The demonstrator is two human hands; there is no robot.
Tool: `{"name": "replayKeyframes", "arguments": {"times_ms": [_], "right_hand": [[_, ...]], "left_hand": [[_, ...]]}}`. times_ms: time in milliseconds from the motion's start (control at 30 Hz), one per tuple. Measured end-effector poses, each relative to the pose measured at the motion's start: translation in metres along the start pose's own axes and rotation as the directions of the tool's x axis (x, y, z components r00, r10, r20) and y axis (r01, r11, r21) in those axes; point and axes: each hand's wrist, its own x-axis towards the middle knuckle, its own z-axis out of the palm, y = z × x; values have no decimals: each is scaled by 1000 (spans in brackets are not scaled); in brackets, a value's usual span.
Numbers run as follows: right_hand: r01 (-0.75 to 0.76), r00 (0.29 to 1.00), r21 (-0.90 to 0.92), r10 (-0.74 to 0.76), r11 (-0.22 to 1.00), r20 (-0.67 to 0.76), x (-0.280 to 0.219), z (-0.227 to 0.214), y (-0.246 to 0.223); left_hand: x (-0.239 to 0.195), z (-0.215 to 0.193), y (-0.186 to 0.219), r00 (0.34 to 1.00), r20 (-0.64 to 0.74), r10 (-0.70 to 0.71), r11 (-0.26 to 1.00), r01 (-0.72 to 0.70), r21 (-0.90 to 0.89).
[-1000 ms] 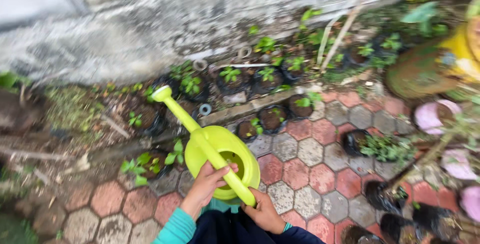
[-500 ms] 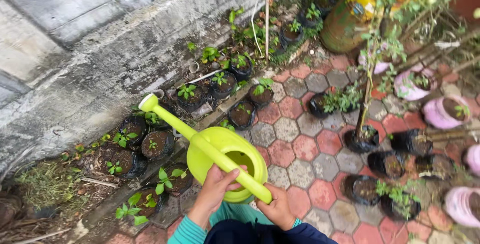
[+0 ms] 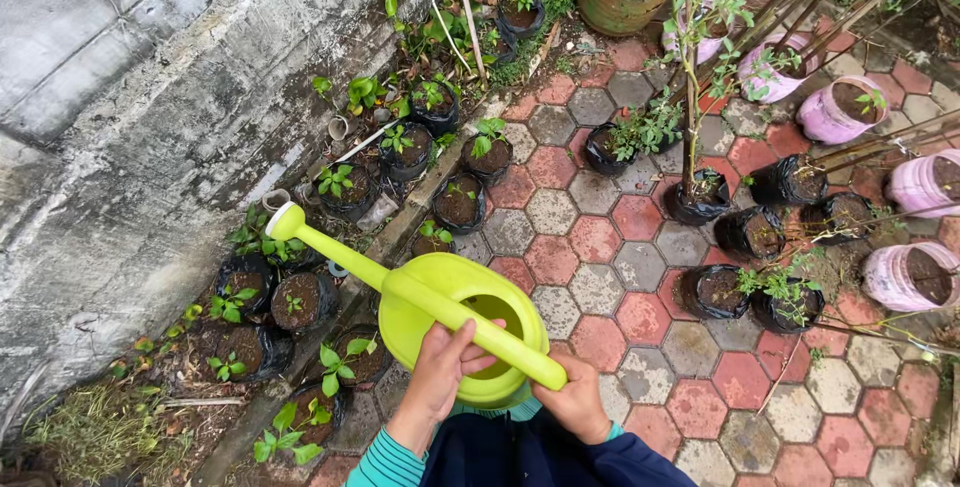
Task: The person waters multiple potted plants and seedlings in a garden using a green watering can. They move along a tiled path, pouring water into various containers and ground-level plants, then walk to a water source to refill the can.
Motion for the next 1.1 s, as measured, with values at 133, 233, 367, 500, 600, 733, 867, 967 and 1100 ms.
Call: {"name": "replayKeyframes", "arguments": {"times_ms": [133, 233, 367, 500, 600, 733, 867, 967, 1100], "right_hand": [[-72, 997, 9, 72, 997, -7, -6, -10, -4], [-52, 999, 35, 51, 998, 10, -9, -14, -8], [7, 999, -29, -8, 1000, -38, -15, -9, -13], [2, 993, 11, -1, 1000, -119, -23, 0, -18], [-29, 980, -19, 25, 999, -196, -25, 2, -21], [-84, 958, -77, 59, 994, -279, -15, -3, -23], [-74, 945, 24, 78, 997, -318, 7, -14, -18], [-100, 947, 91, 123, 991, -296, 28, -28, -9], [-71, 950, 109, 101, 991, -295, 62, -45, 5]], "left_hand": [[2, -11, 11, 998, 69, 2, 978, 13, -208], [2, -11, 22, 998, 50, 25, 982, -15, -188], [-2, -5, 35, 995, 89, -39, 994, 48, -102], [9, 4, 44, 988, 128, -84, 996, 86, -13], [25, 12, 48, 979, 169, -110, 993, 102, 60], [51, 25, 52, 968, 197, -154, 985, 134, 112], [89, 45, 63, 954, 213, -209, 965, 166, 204], [117, 63, 70, 950, 216, -225, 957, 174, 231], [158, 83, 84, 946, 221, -237, 951, 179, 252]]}}
